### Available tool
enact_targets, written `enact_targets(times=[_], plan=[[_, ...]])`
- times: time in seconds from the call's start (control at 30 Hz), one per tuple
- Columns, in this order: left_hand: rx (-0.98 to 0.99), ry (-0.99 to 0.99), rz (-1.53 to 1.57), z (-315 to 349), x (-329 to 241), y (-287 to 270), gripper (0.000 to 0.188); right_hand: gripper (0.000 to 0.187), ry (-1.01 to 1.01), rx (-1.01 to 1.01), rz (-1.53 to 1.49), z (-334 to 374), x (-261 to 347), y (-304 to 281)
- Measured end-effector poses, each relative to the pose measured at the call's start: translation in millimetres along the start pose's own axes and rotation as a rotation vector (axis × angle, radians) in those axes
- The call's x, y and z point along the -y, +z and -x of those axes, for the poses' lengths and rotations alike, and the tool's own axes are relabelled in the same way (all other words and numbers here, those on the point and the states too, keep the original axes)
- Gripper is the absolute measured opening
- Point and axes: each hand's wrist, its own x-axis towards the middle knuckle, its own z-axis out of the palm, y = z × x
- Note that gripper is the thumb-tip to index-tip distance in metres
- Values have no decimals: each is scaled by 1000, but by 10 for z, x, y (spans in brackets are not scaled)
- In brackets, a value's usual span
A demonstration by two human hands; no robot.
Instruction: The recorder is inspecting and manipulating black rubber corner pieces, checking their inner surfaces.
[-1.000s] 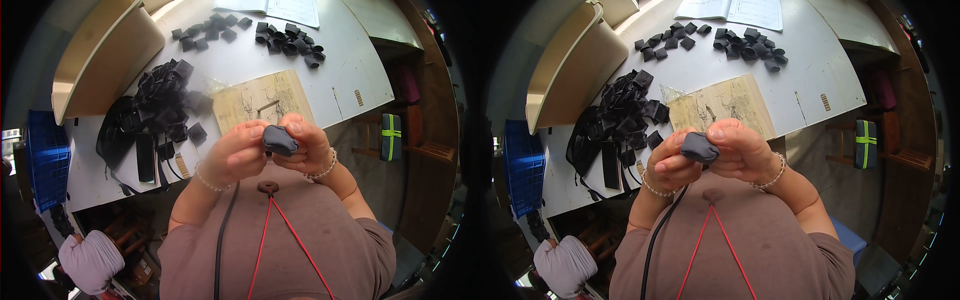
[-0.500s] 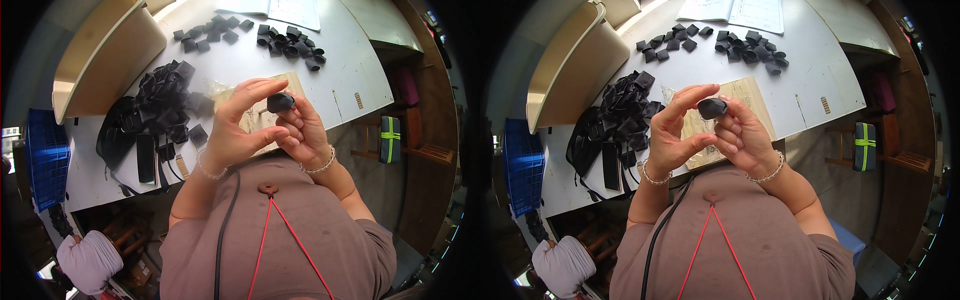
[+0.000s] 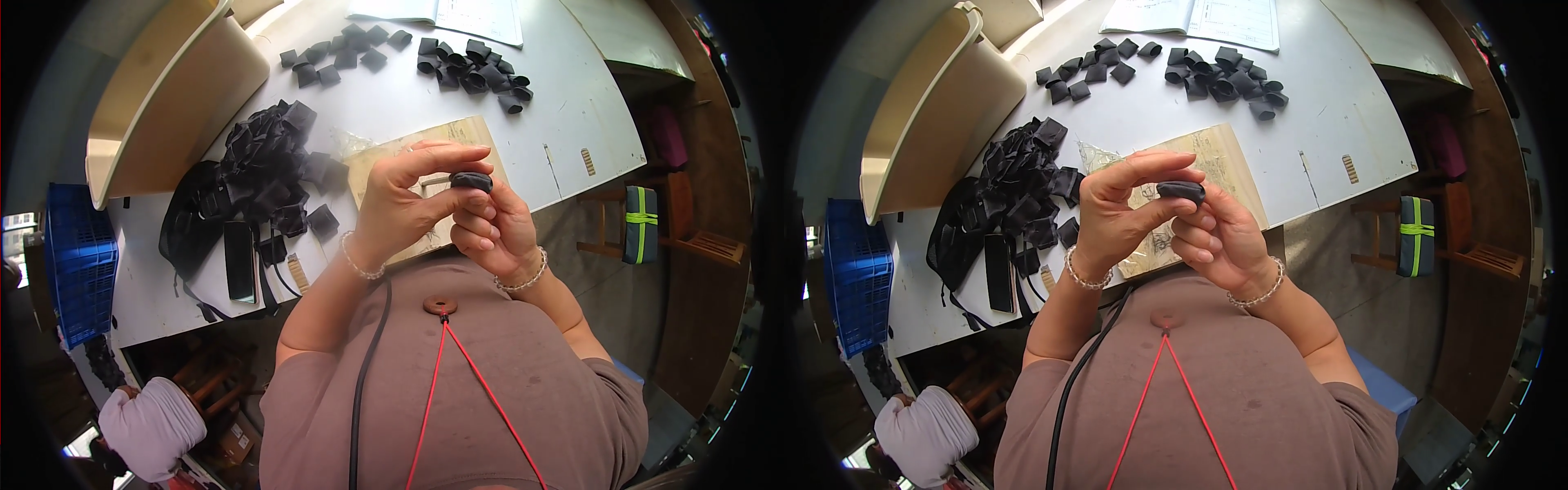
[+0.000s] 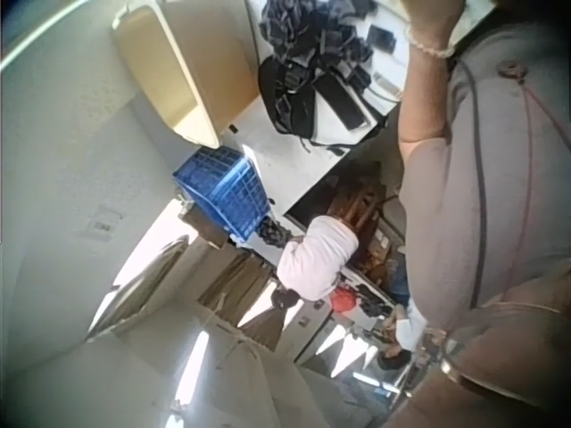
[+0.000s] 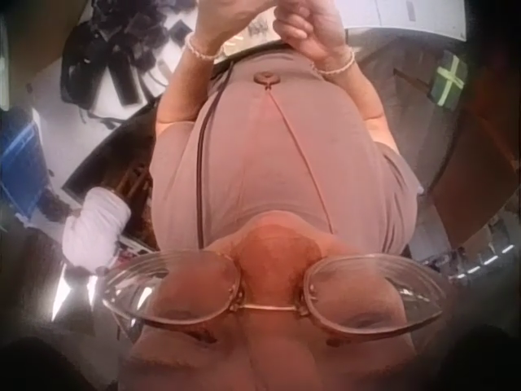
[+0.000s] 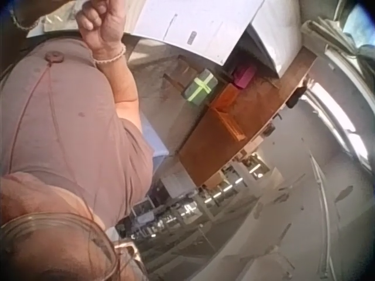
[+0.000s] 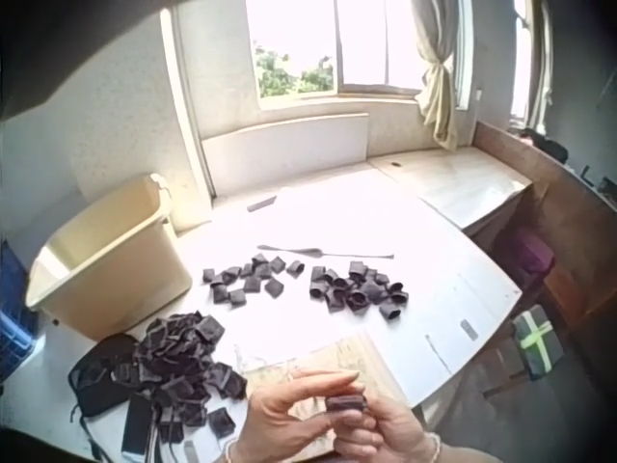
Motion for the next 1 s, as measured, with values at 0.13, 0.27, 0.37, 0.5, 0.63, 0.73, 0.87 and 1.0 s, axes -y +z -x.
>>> enact_targets(times=[0.13,0.27,0.37,0.5,0.63,0.73,0.87,1.0], plan=[[10,212,-212,11,164,-178,26,26,30,6,45,-56,-17,-6],[-1,297,-279,21,200,-228,20,26,48,44,-19,-56,-33,-16],[-6,247,-215,28,253,-216,17,27,46,116,-75,-28,-53,-60],[26,228,-114,27,395,-219,21,28,38,153,-77,-37,-48,-153],[60,246,-192,28,298,-195,25,28,46,164,-93,-17,-55,-163],[21,342,-161,11,184,-145,24,27,45,215,-50,-9,-63,-125],[43,244,57,-11,246,-194,23,24,36,166,-83,-38,-88,-42],[-93,221,254,33,370,-197,22,21,60,60,-76,-60,-114,73]])
